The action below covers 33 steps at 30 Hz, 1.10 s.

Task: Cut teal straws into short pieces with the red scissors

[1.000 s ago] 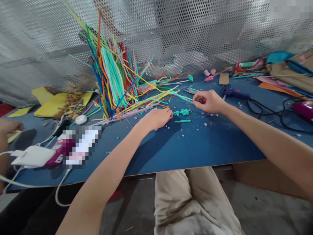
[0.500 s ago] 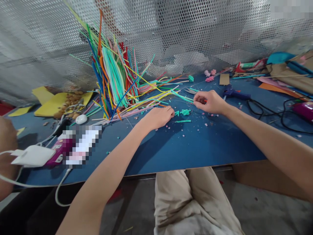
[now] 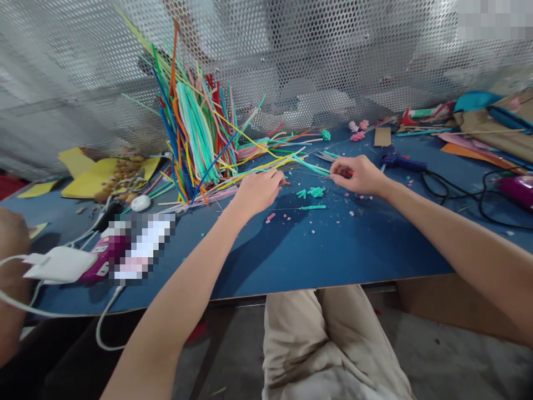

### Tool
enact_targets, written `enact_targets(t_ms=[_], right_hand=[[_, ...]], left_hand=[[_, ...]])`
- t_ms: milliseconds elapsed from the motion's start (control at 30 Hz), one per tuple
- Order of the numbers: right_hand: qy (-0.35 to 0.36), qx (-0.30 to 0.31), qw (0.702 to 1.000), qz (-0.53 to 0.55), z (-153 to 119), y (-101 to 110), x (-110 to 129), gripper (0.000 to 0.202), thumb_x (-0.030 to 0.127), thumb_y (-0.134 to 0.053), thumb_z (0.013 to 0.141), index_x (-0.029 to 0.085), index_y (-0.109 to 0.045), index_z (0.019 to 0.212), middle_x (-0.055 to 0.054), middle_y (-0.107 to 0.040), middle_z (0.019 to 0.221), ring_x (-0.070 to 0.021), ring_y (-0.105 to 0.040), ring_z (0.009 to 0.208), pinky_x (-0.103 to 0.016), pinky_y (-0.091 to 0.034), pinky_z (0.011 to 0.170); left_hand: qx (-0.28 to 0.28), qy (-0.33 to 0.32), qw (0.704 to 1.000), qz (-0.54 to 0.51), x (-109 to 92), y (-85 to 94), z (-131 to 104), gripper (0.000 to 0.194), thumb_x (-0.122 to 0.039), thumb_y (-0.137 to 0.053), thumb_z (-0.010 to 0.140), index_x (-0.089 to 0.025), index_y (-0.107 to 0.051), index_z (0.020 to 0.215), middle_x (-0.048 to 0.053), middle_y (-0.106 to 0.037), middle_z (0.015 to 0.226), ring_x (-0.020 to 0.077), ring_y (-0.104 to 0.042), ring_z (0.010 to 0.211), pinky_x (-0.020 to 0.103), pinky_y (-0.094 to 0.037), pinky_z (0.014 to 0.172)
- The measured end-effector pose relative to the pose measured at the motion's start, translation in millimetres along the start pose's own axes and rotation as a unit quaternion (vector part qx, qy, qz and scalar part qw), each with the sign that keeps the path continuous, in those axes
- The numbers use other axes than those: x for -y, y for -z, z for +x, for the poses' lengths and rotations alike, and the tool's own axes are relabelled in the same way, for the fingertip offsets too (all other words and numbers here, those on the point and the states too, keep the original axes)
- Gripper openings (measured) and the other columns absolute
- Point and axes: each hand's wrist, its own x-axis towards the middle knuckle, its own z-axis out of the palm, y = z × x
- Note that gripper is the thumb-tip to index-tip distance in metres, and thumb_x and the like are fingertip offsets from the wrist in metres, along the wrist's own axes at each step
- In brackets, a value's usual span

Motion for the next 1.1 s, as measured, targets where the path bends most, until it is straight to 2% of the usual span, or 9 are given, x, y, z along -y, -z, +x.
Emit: enact_targets(t_ms=[133,233,333,433,567,800,933,1100], right_hand=[[0.000,0.000,1.000,-0.008,0,0,0,0.007,0.026,-0.065,0.087,0.022,-0.061,0.083,0.002,-0.059,0.063,-0.0121,-0.052,0.058,-0.030,-0.044,0.061],[-0.002,0.001,1.000,-0.010,0,1,0,0.007,0.026,-0.064,0.087,0.022,-0.061,0.083,0.002,-0.059,0.063,-0.0121,-0.052,0.058,-0.031,-0.044,0.061],[-0.002,0.001,1.000,-0.009,0,1,0,0.007,0.027,-0.065,0.086,0.022,-0.061,0.083,0.002,-0.059,0.064,-0.0125,-0.052,0.059,-0.031,-0.044,0.061],[-0.002,0.001,1.000,-0.004,0,1,0,0.008,0.028,-0.065,0.087,0.022,-0.061,0.083,0.002,-0.058,0.064,-0.0127,-0.051,0.058,-0.032,-0.044,0.061],[-0.003,0.003,1.000,0.000,0,1,0,0.008,0.029,-0.064,0.087,0.023,-0.061,0.083,0.002,-0.057,0.063,-0.0127,-0.050,0.058,-0.033,-0.044,0.061],[0.000,0.006,1.000,-0.012,1,1,0,0.009,0.030,-0.063,0.087,0.022,-0.061,0.084,0.002,-0.059,0.063,-0.0128,-0.051,0.058,-0.032,-0.046,0.062],[0.006,0.003,1.000,-0.015,1,2,1,0.008,0.029,-0.063,0.086,0.022,-0.061,0.084,0.002,-0.058,0.062,-0.0126,-0.050,0.057,-0.031,-0.046,0.062],[0.007,0.003,1.000,-0.014,1,1,-1,0.007,0.028,-0.063,0.087,0.022,-0.061,0.084,0.002,-0.059,0.063,-0.0125,-0.051,0.057,-0.032,-0.045,0.062]], left_hand=[[0.011,0.016,1.000,0.007,-4,3.6,-1,0.032,-0.031,-0.044,0.105,-0.024,-0.071,0.121,0.008,-0.078,0.101,0.0265,-0.073,0.094,0.035,-0.048,0.071],[0.004,-0.012,1.000,-0.017,-7,2.6,-1,0.033,-0.023,-0.044,0.102,-0.026,-0.072,0.120,0.006,-0.077,0.109,0.0247,-0.072,0.097,0.035,-0.048,0.073],[0.011,-0.041,0.997,-0.059,-8,1.9,-1,0.028,-0.018,-0.047,0.096,-0.024,-0.074,0.104,0.003,-0.077,0.111,0.0224,-0.071,0.097,0.033,-0.048,0.072],[0.026,-0.011,0.997,-0.075,-8,2.0,0,0.025,-0.020,-0.048,0.095,-0.022,-0.072,0.094,0.004,-0.077,0.096,0.0228,-0.070,0.088,0.034,-0.047,0.069],[0.012,0.010,0.996,-0.089,-4,-2.3,0,0.027,-0.021,-0.048,0.096,-0.020,-0.068,0.114,0.006,-0.076,0.109,0.0236,-0.069,0.098,0.034,-0.050,0.076],[0.035,-0.074,0.986,-0.147,3,-16.8,0,0.031,-0.041,-0.052,0.102,-0.025,-0.065,0.125,0.005,-0.070,0.118,0.0216,-0.066,0.106,0.034,-0.049,0.090],[0.055,-0.080,0.982,-0.162,3,-19.5,2,0.031,-0.041,-0.049,0.105,-0.027,-0.065,0.126,0.005,-0.067,0.121,0.0196,-0.065,0.102,0.031,-0.047,0.087],[0.050,-0.094,0.975,-0.193,4,-25.7,4,0.029,-0.038,-0.045,0.106,-0.026,-0.066,0.123,0.005,-0.065,0.118,0.0177,-0.064,0.097,0.029,-0.046,0.083]])
